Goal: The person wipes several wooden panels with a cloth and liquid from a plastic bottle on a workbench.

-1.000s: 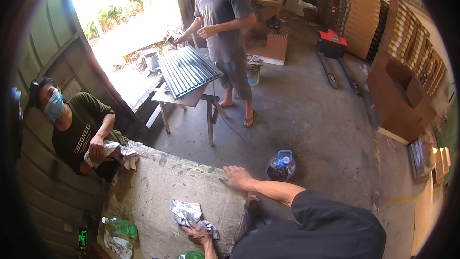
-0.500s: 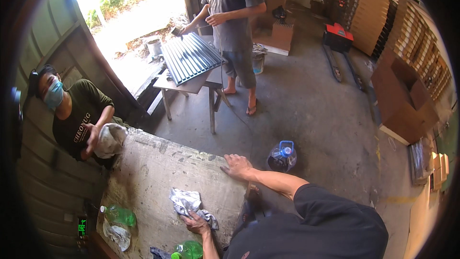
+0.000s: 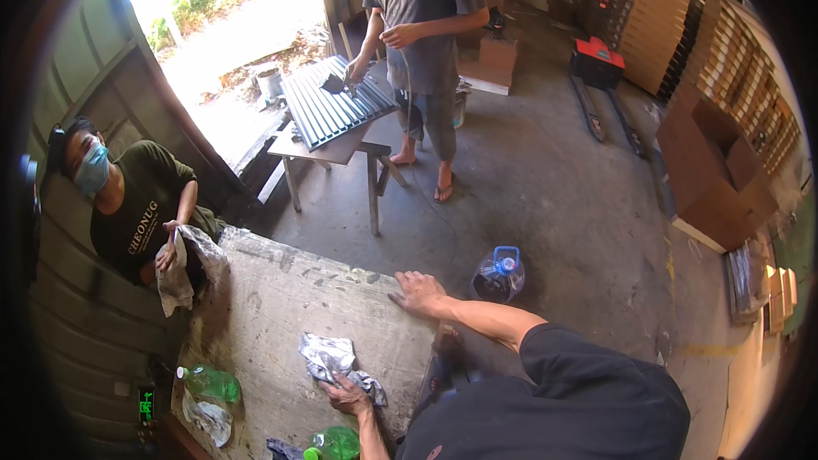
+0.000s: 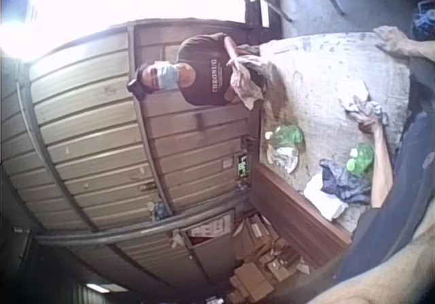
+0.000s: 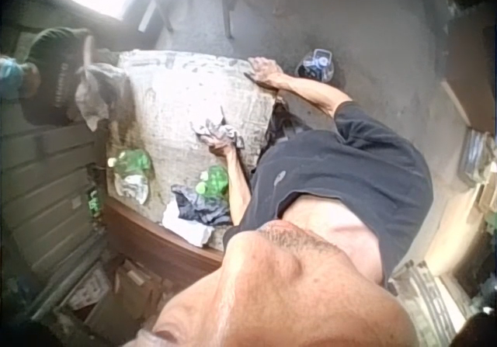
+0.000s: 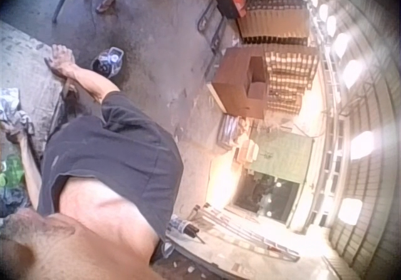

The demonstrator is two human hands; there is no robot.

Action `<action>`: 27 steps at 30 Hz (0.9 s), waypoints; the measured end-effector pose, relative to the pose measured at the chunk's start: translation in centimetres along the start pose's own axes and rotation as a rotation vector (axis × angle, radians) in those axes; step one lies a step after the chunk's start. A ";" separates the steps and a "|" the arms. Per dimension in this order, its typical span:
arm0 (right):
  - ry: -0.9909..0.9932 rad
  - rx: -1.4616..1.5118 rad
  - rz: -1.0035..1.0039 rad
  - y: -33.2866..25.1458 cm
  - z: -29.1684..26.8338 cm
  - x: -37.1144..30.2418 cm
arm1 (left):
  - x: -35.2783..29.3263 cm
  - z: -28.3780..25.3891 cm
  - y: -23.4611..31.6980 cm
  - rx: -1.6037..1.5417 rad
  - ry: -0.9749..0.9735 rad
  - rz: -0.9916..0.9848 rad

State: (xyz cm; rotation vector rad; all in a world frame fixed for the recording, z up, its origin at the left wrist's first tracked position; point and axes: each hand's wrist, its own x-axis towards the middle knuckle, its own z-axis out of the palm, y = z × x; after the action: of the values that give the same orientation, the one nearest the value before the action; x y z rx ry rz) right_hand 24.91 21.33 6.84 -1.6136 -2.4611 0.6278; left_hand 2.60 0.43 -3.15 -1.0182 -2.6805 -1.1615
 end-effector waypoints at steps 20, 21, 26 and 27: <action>-0.015 -0.001 0.001 -0.1 0.1 0.2 | 0.2 -1.0 1.3 -0.032 0.060 0.018; -0.004 -0.004 -0.005 -0.1 0.3 0.2 | 0.3 -1.0 1.2 -0.032 0.060 0.018; -0.013 -0.022 -0.001 0.4 0.3 0.3 | 0.5 -1.8 2.7 -0.084 -0.079 -0.089; -0.009 -0.027 -0.006 0.4 0.3 0.2 | 0.5 -1.8 2.6 -0.084 -0.077 -0.089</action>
State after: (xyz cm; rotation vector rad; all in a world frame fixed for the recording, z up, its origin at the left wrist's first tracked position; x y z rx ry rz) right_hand 25.00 21.59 6.40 -1.6155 -2.4913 0.6047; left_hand 3.38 0.81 -0.01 -0.9837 -2.7854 -1.2861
